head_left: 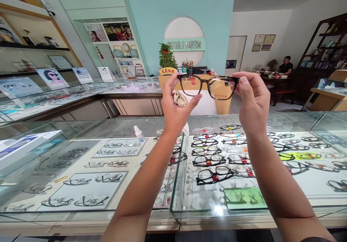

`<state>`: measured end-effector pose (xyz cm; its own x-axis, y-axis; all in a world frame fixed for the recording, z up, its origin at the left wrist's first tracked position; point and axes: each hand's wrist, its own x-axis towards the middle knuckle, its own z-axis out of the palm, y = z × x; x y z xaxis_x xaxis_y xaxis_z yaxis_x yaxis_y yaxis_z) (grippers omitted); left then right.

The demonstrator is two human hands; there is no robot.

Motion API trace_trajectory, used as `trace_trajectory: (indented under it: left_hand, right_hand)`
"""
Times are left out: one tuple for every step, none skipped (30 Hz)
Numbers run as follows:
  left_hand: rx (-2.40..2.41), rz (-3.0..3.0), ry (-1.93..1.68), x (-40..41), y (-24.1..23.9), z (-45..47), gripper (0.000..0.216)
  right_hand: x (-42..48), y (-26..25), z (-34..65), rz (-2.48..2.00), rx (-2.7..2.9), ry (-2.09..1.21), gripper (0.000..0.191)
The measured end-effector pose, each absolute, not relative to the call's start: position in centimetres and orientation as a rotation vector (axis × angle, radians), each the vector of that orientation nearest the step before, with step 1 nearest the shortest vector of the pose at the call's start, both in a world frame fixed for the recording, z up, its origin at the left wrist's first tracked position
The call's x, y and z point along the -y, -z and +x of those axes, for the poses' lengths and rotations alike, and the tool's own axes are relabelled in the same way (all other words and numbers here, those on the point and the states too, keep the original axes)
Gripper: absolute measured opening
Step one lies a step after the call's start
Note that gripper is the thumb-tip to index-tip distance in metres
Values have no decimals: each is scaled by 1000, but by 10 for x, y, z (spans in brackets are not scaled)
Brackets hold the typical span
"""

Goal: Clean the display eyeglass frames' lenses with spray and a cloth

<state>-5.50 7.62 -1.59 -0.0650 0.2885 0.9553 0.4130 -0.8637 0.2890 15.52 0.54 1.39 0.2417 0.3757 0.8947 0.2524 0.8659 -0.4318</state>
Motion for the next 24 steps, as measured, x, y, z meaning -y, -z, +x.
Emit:
trace_trajectory:
  left_hand:
    - [783, -2091, 2079, -76, 16, -55, 97]
    - [784, -2098, 2073, -76, 16, -54, 96]
    - [786, -2103, 2071, -76, 16, -54, 96]
    - [786, -2106, 2076, -76, 16, -54, 94]
    - [783, -2106, 2088, -75, 16, -53, 93]
    - [776, -2108, 2106, -75, 17, -52, 91]
    - [770, -2108, 2127, -75, 17, -52, 90]
    - [765, -2111, 2145, -74, 17, -51, 89]
    - [763, -2116, 2158, -74, 17, -51, 89]
    - [762, -2121, 2164, -74, 17, -50, 90]
    - [761, -2126, 2164, -74, 17, -50, 91]
    - [759, -2128, 2160, -74, 17, -50, 91]
    - [752, -2125, 2154, -74, 17, -49, 91]
    - [743, -2118, 2148, -74, 17, -49, 89]
    - [735, -2108, 2142, -74, 17, -49, 88]
    - [729, -2099, 2136, -74, 17, -49, 86]
    - [726, -2096, 2130, -75, 17, -49, 85]
    - [725, -2098, 2127, -75, 18, -49, 85]
    - [724, -2108, 2125, -76, 18, -49, 86]
    - [724, -2123, 2121, -76, 18, -49, 87]
    - [726, -2138, 2114, -77, 18, -50, 88]
    - [730, -2150, 2102, -77, 18, -50, 89]
    - [737, -2154, 2088, -77, 18, -51, 90]
    - [746, -2152, 2072, -77, 18, -52, 90]
  right_hand:
    - [-5, -14, 155, -552, 1355, -105, 25]
    - [-6, -13, 155, -547, 1365, -114, 26]
    - [-6, -13, 155, -547, 1374, -119, 28]
    - [-6, -13, 155, -548, 1381, -122, 30]
    - [-6, -12, 155, -550, 1383, -126, 31]
    - [-6, -12, 155, -548, 1381, -132, 32]
    - [-6, -12, 155, -544, 1376, -140, 32]
    - [-6, -12, 155, -539, 1370, -150, 31]
    - [-6, -12, 155, -532, 1364, -157, 30]
    - [-7, -12, 155, -524, 1359, -159, 30]
    - [-7, -11, 155, -517, 1357, -157, 29]
    - [-7, -11, 155, -510, 1357, -153, 28]
    - [-8, -11, 156, -504, 1358, -148, 28]
    - [-8, -10, 156, -500, 1360, -141, 28]
    - [-9, -10, 156, -500, 1362, -137, 28]
    - [-10, -10, 157, -503, 1363, -135, 28]
    - [-11, -10, 157, -507, 1363, -137, 28]
    - [-11, -9, 157, -510, 1363, -142, 28]
    - [-12, -9, 157, -512, 1362, -150, 27]
    - [-13, -9, 157, -512, 1362, -161, 27]
    - [-13, -10, 157, -513, 1361, -174, 26]
    - [-13, -10, 157, -514, 1357, -188, 25]
    - [-13, -10, 157, -521, 1351, -202, 24]
    - [-13, -11, 158, -535, 1345, -213, 23]
